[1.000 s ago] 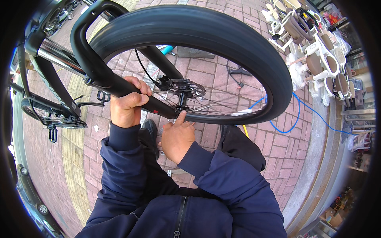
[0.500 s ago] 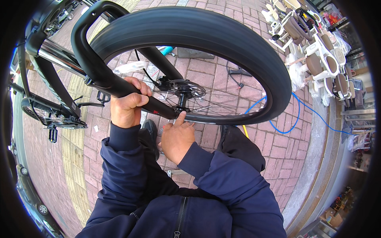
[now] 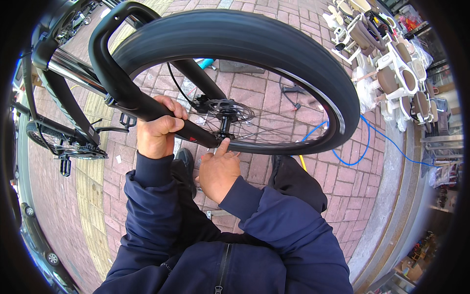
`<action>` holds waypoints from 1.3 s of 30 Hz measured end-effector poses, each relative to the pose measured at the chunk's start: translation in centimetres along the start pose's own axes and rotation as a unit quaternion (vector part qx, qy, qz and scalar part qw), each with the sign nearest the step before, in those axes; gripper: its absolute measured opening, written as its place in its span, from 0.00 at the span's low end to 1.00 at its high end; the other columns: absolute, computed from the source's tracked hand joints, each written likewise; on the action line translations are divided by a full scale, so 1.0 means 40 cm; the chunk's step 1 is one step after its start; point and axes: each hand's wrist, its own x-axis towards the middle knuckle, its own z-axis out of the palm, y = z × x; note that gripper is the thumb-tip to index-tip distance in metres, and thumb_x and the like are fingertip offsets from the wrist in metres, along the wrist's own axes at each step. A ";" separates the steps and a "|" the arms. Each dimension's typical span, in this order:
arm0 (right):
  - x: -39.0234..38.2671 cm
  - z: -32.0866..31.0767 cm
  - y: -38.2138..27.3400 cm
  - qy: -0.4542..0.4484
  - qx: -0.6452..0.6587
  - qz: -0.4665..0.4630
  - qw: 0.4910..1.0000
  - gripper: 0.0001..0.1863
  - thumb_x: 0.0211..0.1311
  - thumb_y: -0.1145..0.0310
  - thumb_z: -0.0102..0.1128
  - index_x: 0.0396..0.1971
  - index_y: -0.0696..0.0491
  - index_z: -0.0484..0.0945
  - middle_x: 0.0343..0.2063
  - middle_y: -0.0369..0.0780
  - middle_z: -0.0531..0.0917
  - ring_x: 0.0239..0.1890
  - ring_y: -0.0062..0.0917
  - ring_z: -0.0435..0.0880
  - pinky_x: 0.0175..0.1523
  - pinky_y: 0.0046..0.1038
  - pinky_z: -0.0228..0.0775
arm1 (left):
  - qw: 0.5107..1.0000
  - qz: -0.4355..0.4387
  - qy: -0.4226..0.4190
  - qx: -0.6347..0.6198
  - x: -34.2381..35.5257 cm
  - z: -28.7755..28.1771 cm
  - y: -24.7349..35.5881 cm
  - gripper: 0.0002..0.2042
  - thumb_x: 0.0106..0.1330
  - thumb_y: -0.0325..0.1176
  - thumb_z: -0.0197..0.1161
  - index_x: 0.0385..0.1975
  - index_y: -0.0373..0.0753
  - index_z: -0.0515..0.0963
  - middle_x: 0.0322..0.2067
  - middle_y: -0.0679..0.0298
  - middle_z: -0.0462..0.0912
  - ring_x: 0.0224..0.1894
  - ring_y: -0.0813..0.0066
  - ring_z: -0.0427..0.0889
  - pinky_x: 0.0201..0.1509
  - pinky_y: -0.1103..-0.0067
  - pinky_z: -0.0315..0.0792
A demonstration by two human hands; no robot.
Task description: The person uses a yellow tire lever to pry the rear tire bead off the rim, then moves to the front wheel to remove the front tire. They manipulate the tire and rim with both hands to separate the tire from the wheel.
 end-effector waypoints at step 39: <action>-0.001 -0.008 -0.005 -0.013 0.006 0.008 1.000 0.39 0.56 0.42 0.75 0.55 0.61 0.81 0.68 0.75 0.64 0.56 0.58 0.84 0.65 0.51 0.75 | 1.000 -0.007 -0.006 0.013 0.000 0.001 0.002 0.16 0.41 0.15 0.63 0.33 0.35 0.75 0.27 0.58 0.76 0.36 0.60 0.78 0.50 0.67 0.74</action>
